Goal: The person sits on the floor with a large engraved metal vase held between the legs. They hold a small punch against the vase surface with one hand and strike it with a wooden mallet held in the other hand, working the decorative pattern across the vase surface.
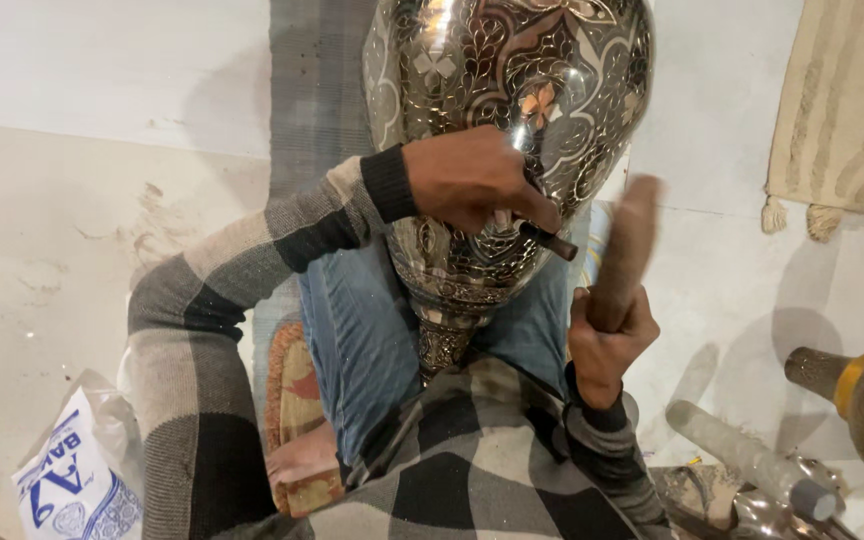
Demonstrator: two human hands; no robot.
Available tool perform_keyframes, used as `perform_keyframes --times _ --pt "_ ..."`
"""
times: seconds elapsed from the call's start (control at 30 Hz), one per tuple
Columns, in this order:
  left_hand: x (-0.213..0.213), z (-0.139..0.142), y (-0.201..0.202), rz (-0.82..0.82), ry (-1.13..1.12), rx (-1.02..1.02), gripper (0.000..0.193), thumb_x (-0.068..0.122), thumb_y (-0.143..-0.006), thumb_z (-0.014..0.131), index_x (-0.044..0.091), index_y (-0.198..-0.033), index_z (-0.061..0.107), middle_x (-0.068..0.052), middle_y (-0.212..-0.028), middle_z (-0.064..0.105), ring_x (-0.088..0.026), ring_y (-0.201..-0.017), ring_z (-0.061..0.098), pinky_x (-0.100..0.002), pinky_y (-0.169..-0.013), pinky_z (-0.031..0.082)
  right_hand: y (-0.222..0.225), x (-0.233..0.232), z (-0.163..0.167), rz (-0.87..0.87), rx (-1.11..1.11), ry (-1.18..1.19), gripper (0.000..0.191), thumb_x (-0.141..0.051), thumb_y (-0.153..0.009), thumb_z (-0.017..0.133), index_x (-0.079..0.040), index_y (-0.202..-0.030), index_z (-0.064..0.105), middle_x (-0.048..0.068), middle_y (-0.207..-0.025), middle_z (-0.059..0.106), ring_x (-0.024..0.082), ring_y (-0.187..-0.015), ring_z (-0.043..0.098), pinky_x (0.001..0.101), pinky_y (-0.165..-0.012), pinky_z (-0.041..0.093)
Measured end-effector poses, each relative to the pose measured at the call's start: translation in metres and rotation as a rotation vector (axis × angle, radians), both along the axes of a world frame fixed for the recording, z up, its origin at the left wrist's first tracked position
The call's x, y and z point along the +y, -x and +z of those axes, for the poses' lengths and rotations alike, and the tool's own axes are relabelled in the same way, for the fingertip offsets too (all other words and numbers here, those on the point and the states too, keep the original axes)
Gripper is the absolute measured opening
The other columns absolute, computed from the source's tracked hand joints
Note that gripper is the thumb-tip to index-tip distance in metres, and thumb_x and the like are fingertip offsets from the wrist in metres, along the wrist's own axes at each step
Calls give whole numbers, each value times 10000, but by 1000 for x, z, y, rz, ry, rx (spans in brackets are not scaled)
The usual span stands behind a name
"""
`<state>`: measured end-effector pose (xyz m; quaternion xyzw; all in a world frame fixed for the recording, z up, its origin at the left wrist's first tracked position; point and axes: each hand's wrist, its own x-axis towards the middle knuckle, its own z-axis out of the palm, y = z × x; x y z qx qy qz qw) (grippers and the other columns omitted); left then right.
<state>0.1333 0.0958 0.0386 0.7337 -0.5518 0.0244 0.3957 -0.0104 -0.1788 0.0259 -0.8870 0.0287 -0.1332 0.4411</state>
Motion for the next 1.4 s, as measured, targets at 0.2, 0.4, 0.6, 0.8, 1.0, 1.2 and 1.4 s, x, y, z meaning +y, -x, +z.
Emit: perform_keyframes --times 0.2,0.4,0.6,0.8,1.0,1.2,1.4 --pt "7 -1 4 48 -33 -26 654 -109 -780 600 214 -1344 674 -45 -608 608 -169 -502 556 -339 -448 444 2 -2 6 84 137 -179 144 27 -886 756 12 -963 635 -3 -821 639 73 -747 553 257 -699 473" --pt "12 -4 -1 97 -7 23 737 -123 -673 637 163 -1352 650 -56 -738 715 -193 -495 604 -345 -418 464 -5 -1 20 182 204 -65 244 9 -800 852 14 -973 679 35 -785 655 93 -713 593 256 -678 495" --pt "9 -6 -8 74 52 12 707 -106 -685 682 169 -1335 650 -50 -789 752 -171 -570 655 -328 -451 494 -8 -8 29 146 -36 -499 219 21 -880 817 -20 -985 630 19 -819 670 91 -696 635 259 -663 525" --pt "11 -4 -6 92 36 24 692 -126 -699 649 161 -1328 668 -44 -715 730 -170 -510 628 -333 -421 471 -20 -17 21 80 -6 14 225 47 -841 828 31 -942 627 29 -730 580 79 -675 524 256 -625 439" --pt "10 4 -6 101 -13 12 662 -69 -701 683 155 -1324 667 -59 -657 691 -197 -502 614 -357 -437 457 -22 -21 15 153 -11 -79 194 46 -863 808 19 -961 643 22 -848 656 82 -765 589 245 -728 496" --pt "10 6 -6 111 10 -18 669 -65 -671 679 166 -1299 674 -44 -676 690 -198 -530 623 -360 -453 450 -23 -17 17 114 55 -124 161 52 -862 774 17 -950 643 12 -850 655 68 -769 607 240 -717 510" --pt "6 3 -10 86 -29 -27 630 -71 -723 698 159 -1309 674 -41 -607 641 -174 -473 586 -356 -419 425 -23 -9 20 70 60 -119 169 70 -847 764 12 -935 631 5 -792 620 69 -717 564 244 -677 476"
